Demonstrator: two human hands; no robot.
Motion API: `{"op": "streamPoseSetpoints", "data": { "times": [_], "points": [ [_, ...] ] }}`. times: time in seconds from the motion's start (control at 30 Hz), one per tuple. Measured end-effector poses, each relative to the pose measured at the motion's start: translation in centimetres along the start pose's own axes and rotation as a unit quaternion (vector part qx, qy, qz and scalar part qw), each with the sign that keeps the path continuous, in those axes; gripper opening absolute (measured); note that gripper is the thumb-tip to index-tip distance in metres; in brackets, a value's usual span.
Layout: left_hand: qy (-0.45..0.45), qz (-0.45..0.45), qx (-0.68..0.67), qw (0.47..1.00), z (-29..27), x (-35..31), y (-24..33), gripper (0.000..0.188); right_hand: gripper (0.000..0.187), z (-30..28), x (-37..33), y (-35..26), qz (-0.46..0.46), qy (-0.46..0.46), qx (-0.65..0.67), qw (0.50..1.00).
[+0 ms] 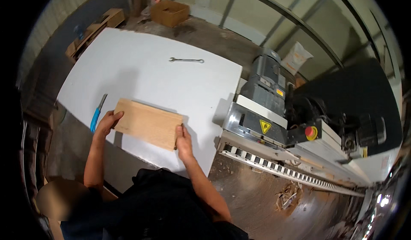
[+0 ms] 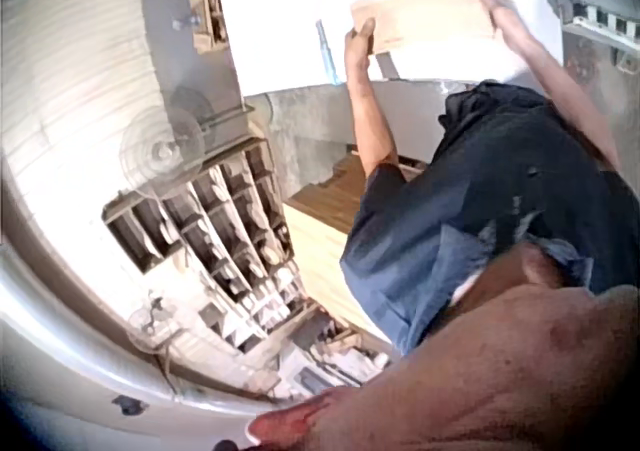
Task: The person organizes and stacks wood planks by hand, moving individual boards from one stack onto a large table and then to another stack, while also placing some planks on a workbench near a machine.
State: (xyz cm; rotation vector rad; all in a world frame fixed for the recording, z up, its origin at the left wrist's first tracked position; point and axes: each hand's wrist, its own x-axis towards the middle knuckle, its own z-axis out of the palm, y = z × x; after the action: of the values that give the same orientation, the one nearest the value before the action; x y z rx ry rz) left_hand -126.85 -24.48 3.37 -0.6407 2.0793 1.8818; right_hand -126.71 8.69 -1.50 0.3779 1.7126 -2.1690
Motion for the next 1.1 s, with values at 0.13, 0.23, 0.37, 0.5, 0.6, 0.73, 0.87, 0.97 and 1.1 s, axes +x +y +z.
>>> {"op": "streamPoseSetpoints", "data": {
  "times": [0.13, 0.23, 0.37, 0.5, 0.6, 0.73, 0.87, 0.97, 1.1],
  "points": [
    [0.003, -0.036, 0.03, 0.999, -3.6, 0.8, -1.6, 0.052, 0.066, 1.7, 0.0, 0.5, 0.006, -0.008, -0.022, 1.0],
    [0.008, -0.002, -0.037, 0.999, -2.6, 0.1, -1.1, 0.05, 0.068, 2.1, -1.1, -1.5, 0.003, -0.027, -0.013, 1.0],
    [0.018, 0.0, -0.005, 1.0, -2.0, 0.2, -0.2, 0.045, 0.063, 1.7, -1.3, -1.1, 0.008, -0.035, -0.003, 0.999],
    [0.007, -0.012, -0.007, 1.0, -1.9, -1.1, -1.4, 0.044, 0.057, 1.4, -2.6, -0.6, 0.019, -0.04, 0.012, 0.999],
    [0.065, -0.007, -0.032, 0.997, -1.3, -2.1, -2.4, 0.044, 0.064, 1.3, -3.7, -0.4, 0.009, -0.043, 0.018, 0.999],
    [0.02, -0.019, 0.008, 1.0, -2.0, -2.6, -1.6, 0.044, 0.062, 0.6, -3.4, 0.4, 0.01, -0.046, 0.015, 0.999],
    [0.029, -0.037, 0.036, 0.998, -1.7, -2.9, -0.2, 0.047, 0.058, -1.2, -3.4, -1.0, 0.089, -0.024, 0.033, 0.995],
    [0.038, 0.041, 0.089, 0.994, -1.4, -2.9, 0.3, 0.059, 0.057, -4.1, -2.6, -0.1, 0.053, 0.072, 0.109, 0.99],
    [0.214, 0.168, 0.375, 0.886, 0.7, -3.2, 0.6, 0.069, 0.042, -7.0, -2.6, -2.2, 0.035, 0.128, 0.178, 0.975]
  ]
}}
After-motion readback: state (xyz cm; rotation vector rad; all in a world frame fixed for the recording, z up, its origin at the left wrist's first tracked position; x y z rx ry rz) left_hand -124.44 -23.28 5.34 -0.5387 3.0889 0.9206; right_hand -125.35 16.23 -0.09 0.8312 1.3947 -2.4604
